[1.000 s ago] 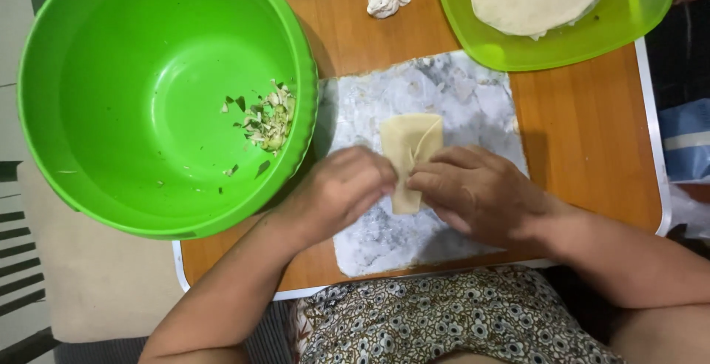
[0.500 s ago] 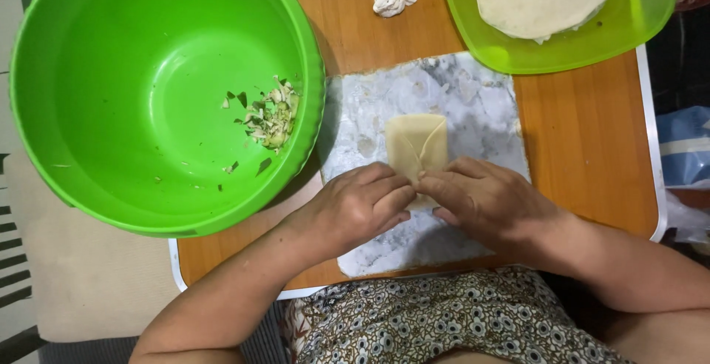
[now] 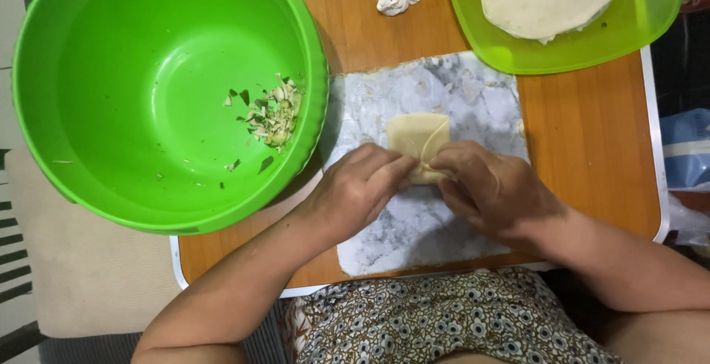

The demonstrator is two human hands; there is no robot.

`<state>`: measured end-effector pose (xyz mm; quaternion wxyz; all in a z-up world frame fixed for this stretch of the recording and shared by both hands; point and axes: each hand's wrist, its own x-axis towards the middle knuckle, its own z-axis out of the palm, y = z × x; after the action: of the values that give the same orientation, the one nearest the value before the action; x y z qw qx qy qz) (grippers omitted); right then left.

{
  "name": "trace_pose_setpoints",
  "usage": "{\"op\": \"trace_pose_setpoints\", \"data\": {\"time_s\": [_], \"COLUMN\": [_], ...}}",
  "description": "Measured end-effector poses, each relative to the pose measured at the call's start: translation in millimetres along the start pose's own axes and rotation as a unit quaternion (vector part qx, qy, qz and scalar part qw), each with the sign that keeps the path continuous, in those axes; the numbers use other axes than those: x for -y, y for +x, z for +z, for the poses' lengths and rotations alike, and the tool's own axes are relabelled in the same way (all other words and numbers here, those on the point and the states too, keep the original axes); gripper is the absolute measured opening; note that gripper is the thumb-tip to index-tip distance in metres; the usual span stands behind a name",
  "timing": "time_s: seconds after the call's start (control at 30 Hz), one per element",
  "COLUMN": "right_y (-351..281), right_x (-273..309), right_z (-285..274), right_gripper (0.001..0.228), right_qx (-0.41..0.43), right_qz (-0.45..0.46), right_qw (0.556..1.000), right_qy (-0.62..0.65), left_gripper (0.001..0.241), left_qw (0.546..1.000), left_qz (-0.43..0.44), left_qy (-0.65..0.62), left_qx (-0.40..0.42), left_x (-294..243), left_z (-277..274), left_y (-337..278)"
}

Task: Rolling and preparing stuffed pastries on a work table.

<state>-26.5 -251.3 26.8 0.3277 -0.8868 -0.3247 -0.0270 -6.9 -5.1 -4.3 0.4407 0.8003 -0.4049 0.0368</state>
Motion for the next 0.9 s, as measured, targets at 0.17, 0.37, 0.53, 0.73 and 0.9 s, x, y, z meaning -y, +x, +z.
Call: {"op": "trace_pose_setpoints", "data": {"time_s": [0.17, 0.37, 0.53, 0.73, 0.9], "right_y": [4.8, 10.8, 4.1, 3.8, 7.6], "right_x": [-0.5, 0.5, -5.2, -0.4, 8.5], "right_z": [-1.0, 0.6, 7.8, 6.0, 6.5], "right_gripper": [0.037, 0.030, 0.027, 0.029, 0.034], "right_qx": [-0.033, -0.049, -0.052, -0.008, -0.003], "right_qz": [-0.027, -0.013, -0.005, -0.070, -0.061], "right_qw": [0.998, 0.994, 0.990, 0.980, 0.977], "right_qy": [-0.039, -0.094, -0.128, -0.185, -0.205], "left_gripper": [0.037, 0.038, 0.020, 0.017, 0.031], "left_qw": [0.999, 0.997, 0.997, 0.995, 0.993], "left_qz": [-0.036, -0.063, -0.057, -0.076, -0.073], "left_qy": [0.008, 0.004, 0.000, 0.010, 0.033], "left_qx": [-0.020, -0.040, -0.060, -0.067, -0.083], "left_x": [1.7, 4.3, 6.7, 7.5, 7.4], "left_z": [2.6, 5.5, 7.5, 9.4, 9.6], "left_y": [0.2, 4.9, 7.1, 8.3, 7.8]}}
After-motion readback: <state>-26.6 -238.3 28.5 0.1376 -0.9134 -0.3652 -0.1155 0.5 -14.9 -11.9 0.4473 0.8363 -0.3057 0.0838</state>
